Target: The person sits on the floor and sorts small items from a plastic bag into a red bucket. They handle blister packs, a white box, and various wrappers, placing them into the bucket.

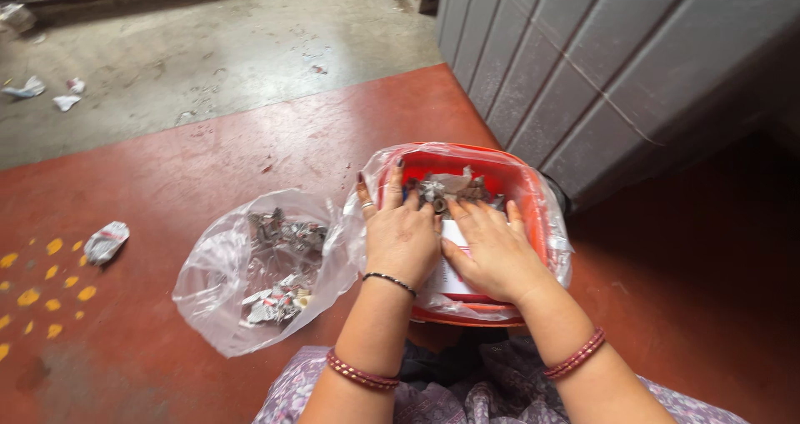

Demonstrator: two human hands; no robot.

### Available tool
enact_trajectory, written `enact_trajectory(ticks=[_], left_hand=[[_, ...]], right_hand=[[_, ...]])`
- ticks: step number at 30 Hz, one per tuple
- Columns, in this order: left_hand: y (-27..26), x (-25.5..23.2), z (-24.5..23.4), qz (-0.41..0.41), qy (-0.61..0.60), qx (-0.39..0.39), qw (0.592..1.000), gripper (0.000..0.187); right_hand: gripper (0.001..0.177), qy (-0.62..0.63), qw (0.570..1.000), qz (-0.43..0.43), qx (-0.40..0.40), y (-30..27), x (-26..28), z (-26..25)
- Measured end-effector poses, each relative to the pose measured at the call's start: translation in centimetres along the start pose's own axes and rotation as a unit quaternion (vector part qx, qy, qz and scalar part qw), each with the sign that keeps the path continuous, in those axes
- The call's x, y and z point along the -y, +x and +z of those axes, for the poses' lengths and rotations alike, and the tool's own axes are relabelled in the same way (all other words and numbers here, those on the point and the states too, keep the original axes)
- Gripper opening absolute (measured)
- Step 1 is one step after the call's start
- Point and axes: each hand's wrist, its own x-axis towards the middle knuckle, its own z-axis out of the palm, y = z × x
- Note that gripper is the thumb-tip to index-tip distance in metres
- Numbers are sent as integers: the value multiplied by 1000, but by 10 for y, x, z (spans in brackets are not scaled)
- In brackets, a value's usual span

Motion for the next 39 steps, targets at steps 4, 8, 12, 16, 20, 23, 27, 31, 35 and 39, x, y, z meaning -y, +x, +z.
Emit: enact_trajectory(ticks=[4,8,12,16,20,23,27,31,35,39], left_hand=[[1,3,2,-16,-58,-42,997,24],[1,7,-18,-13,-70,-81,994,14],[-4,16,-53,-10,-174,-170,970,11],[-15,60,-91,-157,-231,-15,960,16],[-45,117,-113,-265,-161,-1,951,20],[-71,145,-124,-308,-166,-43,936,28],[-85,162,-133,-363,-161,-1,918,30],[-87,169,-133,-375,-166,-1,912,33],[-87,176,-132,-383,-163,25,909,33],[-83,175,-128,-383,-168,34,908,34]], right_hand=[[69,-16,997,-23,-65,1,3,-1],[63,12,984,-31,-176,-4,20,-21],[40,21,963,-35,-268,-14,46,-42],[20,95,944,-86,-304,-20,85,-49],[28,251,929,-184,-202,-4,143,-31],[33,267,926,-238,-124,22,184,2],[34,247,933,-260,-41,64,217,75],[44,169,961,-189,107,89,229,138],[92,122,956,-131,235,89,230,158],[95,114,948,-96,280,84,229,164]])
